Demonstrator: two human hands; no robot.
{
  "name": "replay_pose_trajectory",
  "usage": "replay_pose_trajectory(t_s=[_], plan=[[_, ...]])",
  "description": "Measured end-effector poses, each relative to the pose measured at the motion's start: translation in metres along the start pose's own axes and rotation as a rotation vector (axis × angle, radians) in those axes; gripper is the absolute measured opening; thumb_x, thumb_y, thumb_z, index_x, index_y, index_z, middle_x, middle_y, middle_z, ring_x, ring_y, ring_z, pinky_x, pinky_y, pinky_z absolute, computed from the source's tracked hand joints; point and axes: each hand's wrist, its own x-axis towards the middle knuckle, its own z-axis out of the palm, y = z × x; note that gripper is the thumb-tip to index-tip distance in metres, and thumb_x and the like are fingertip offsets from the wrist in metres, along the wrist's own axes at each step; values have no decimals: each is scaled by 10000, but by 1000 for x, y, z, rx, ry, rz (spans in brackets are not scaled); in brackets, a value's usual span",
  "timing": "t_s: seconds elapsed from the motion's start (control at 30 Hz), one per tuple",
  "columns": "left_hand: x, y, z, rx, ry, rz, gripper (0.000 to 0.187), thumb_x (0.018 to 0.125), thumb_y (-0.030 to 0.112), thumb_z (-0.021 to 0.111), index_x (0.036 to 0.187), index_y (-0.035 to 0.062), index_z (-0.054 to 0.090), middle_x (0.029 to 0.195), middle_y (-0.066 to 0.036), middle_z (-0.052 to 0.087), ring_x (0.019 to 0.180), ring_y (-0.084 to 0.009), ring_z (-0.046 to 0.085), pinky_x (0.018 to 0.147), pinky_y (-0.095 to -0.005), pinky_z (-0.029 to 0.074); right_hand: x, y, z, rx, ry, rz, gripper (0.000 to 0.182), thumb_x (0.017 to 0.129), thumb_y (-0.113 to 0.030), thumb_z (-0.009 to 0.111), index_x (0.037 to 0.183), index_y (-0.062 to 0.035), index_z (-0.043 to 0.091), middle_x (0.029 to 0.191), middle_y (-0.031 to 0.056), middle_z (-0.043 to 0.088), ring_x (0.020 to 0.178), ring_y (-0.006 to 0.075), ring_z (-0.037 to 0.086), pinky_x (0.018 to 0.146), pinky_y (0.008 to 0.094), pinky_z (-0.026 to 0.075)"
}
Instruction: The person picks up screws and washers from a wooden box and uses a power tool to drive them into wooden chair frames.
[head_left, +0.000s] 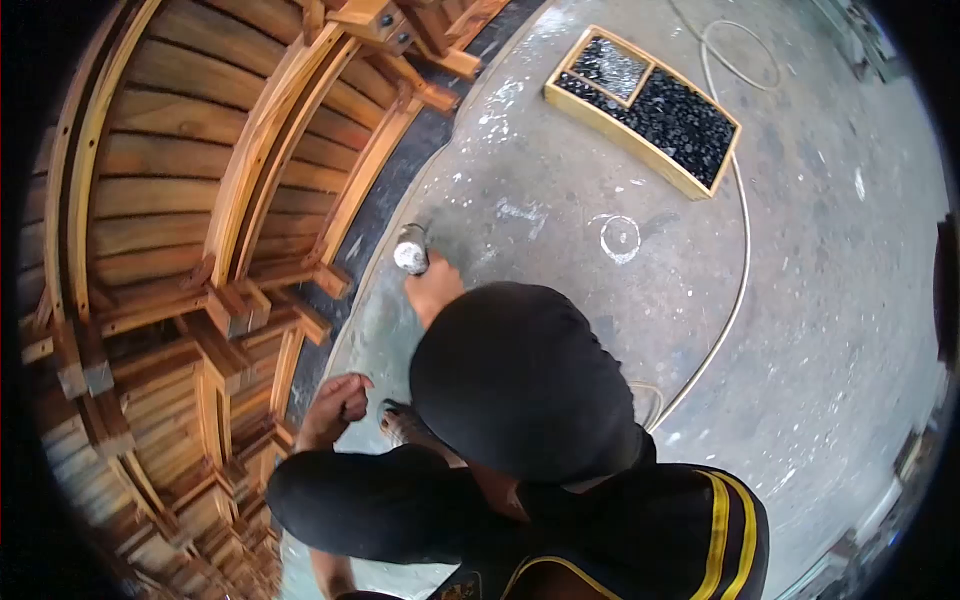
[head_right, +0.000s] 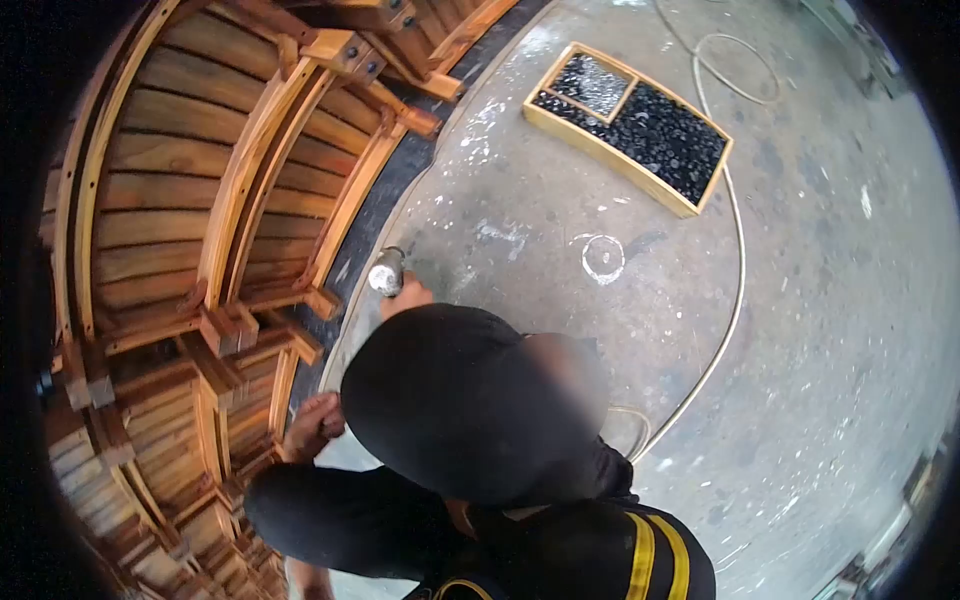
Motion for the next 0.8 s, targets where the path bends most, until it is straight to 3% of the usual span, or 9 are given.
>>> replay_pose_trajectory(t_s=[0.17, 0.23, 0.33, 0.37, 0.4, 0.43, 0.47, 0.57, 0.8], plan=[[5, -27, -34, -112, -11, 59, 237, 990, 218, 465, 984, 11, 579, 568, 66, 269, 462, -48, 235, 434, -214, 207, 34, 2, -43, -46, 251, -38, 342, 702, -234, 673, 993, -56, 664, 898, 240, 661, 898, 410, 631, 791, 480, 505], [5, -29, -43, -153, -49, 58, 232, 988, 206, 469, 987, 4, 584, 572, 60, 294, 460, -49, 250, 431, -215, 213, 47, -12, -81, -58, 370, 43, 370, 693, -274, 708, 964, -25, 672, 897, 237, 666, 902, 402, 639, 794, 467, 508], [18, -24, -56, -14, -64, 85, 222, 980, 180, 481, 1011, -5, 599, 579, 47, 355, 461, -41, 285, 423, -212, 216, 93, -1, -136, 56, 573, -17, 393, 653, -307, 747, 877, 13, 697, 900, 241, 675, 904, 370, 660, 768, 439, 512], [26, -19, -58, -24, -85, 81, 222, 980, 180, 481, 1011, -5, 599, 579, 47, 355, 461, -41, 285, 423, -212, 216, 110, 3, -159, 71, 627, -13, 380, 648, -303, 737, 848, 18, 699, 832, 226, 683, 826, 344, 680, 732, 427, 521], [34, -14, -58, -20, -120, 99, 226, 979, 183, 484, 1013, -9, 598, 579, 47, 357, 461, -38, 284, 422, -209, 217, 110, -2, -182, 127, 687, -58, 180, 669, -140, 694, 733, 24, 657, 570, 77, 574, 416, 142, 503, 368, 309, 393], [41, -8, -56, -12, -157, 124, 230, 978, 186, 487, 1014, -13, 598, 579, 47, 360, 461, -35, 284, 421, -207, 218, 110, -10, -205, 192, 658, -34, 177, 671, -147, 679, 720, 21, 653, 574, 75, 566, 406, 135, 484, 369, 304, 388], [45, -1, -51, 13, -166, 133, 242, 976, 197, 492, 1005, -16, 602, 578, 49, 360, 461, -31, 287, 420, -204, 226, 116, -12, -229, 83, 692, 49, 267, 646, -237, 693, 711, 22, 678, 604, 121, 630, 488, 209, 618, 466, 336, 491], [60, 12, -49, 59, -224, 131, 251, 973, 204, 494, 999, -20, 604, 576, 49, 361, 460, -32, 290, 422, -201, 229, 115, -22, -272, 49, 650, 138, 189, 653, -165, 645, 637, 23, 640, 538, 108, 572, 422, 181, 538, 412, 333, 442], [89, 0, -40, 167, -362, 36, 251, 980, 196, 476, 1010, -29, 584, 588, 53, 367, 464, -31, 317, 421, -188, 250, 133, -7, -299, -10, 485, 85, 129, 589, -69, 600, 497, 1, 543, 502, 98, 521, 397, 183, 498, 394, 333, 419]])
